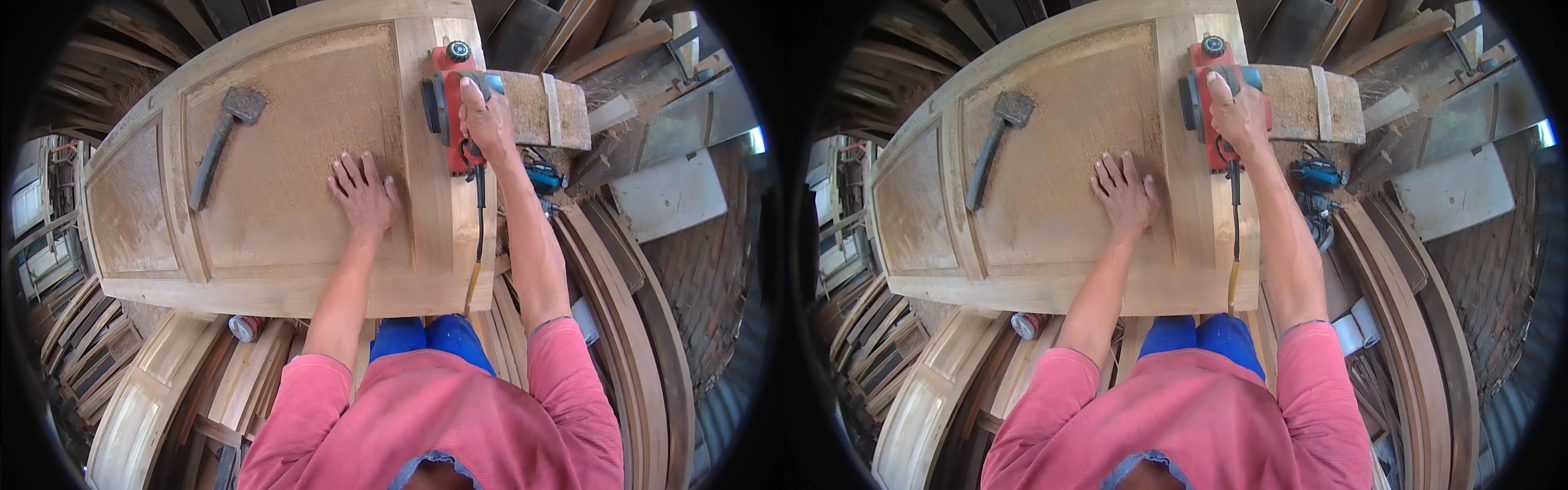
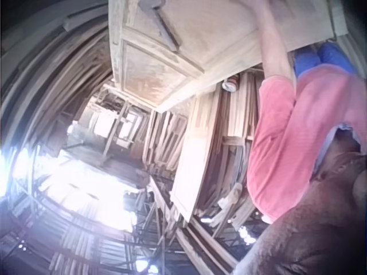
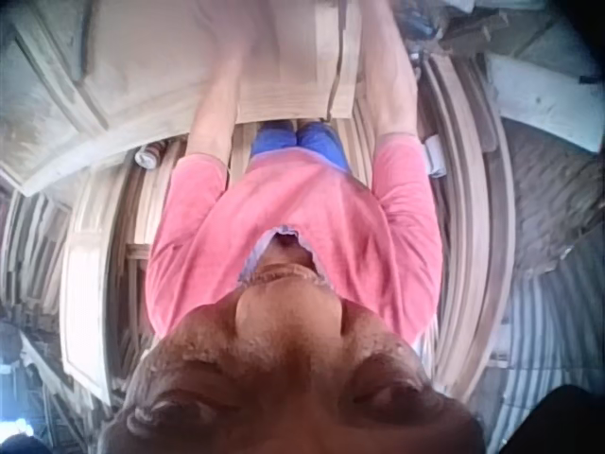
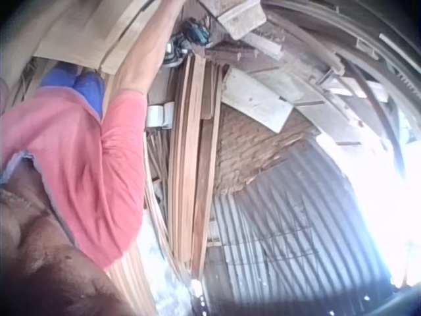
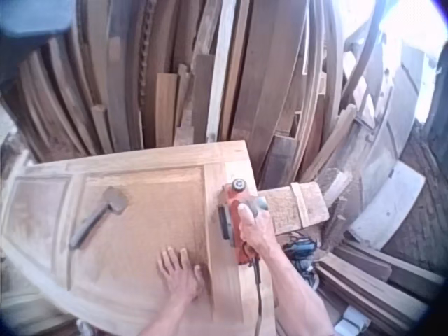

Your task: The person uses an electric hand planer to smooth the outer frame and panels of a wooden door while it rests on supports in a workshop.

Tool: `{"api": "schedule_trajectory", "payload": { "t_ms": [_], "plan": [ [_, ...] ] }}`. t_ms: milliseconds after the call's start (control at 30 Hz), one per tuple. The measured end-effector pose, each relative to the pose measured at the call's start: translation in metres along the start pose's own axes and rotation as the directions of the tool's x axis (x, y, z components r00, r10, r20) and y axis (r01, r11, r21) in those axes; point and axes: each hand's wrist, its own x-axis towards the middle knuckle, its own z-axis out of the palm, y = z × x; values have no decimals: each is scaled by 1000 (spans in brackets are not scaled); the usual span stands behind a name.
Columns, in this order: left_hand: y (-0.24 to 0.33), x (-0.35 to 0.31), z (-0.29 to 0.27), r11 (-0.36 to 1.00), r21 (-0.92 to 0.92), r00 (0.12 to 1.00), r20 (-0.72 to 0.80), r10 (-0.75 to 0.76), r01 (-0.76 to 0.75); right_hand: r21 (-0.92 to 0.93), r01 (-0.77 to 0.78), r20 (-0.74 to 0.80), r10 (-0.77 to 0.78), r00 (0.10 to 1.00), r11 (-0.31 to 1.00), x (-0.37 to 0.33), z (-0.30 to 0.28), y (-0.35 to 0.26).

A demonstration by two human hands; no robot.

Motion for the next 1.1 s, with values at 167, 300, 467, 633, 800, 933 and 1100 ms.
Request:
{"api": "schedule_trajectory", "payload": {
  "t_ms": [167,300,467,633,800,933,1100],
  "plan": [
    [3,3,-5,1000,-15,1000,6,-15,15,32,0,-9,0,1000,999,21,5,-5],
    [5,4,-8,1000,-8,999,31,-19,19,37,22,-26,-21,999,999,38,6,-7],
    [4,4,-7,1000,-16,1000,15,-18,19,51,-7,-26,9,1000,999,54,10,-18],
    [5,6,-7,1000,-5,1000,23,-7,7,77,-9,-15,10,1000,997,72,12,-18],
    [4,7,-9,1000,-4,1000,4,0,0,39,46,-21,-46,999,998,96,15,-20],
    [4,6,-5,1000,-9,1000,25,-11,11,7,-7,-47,7,999,1000,109,17,-26],
    [4,5,-7,1000,-2,998,47,-30,30,57,-27,-19,28,999,998,124,22,-35]
  ]
}}
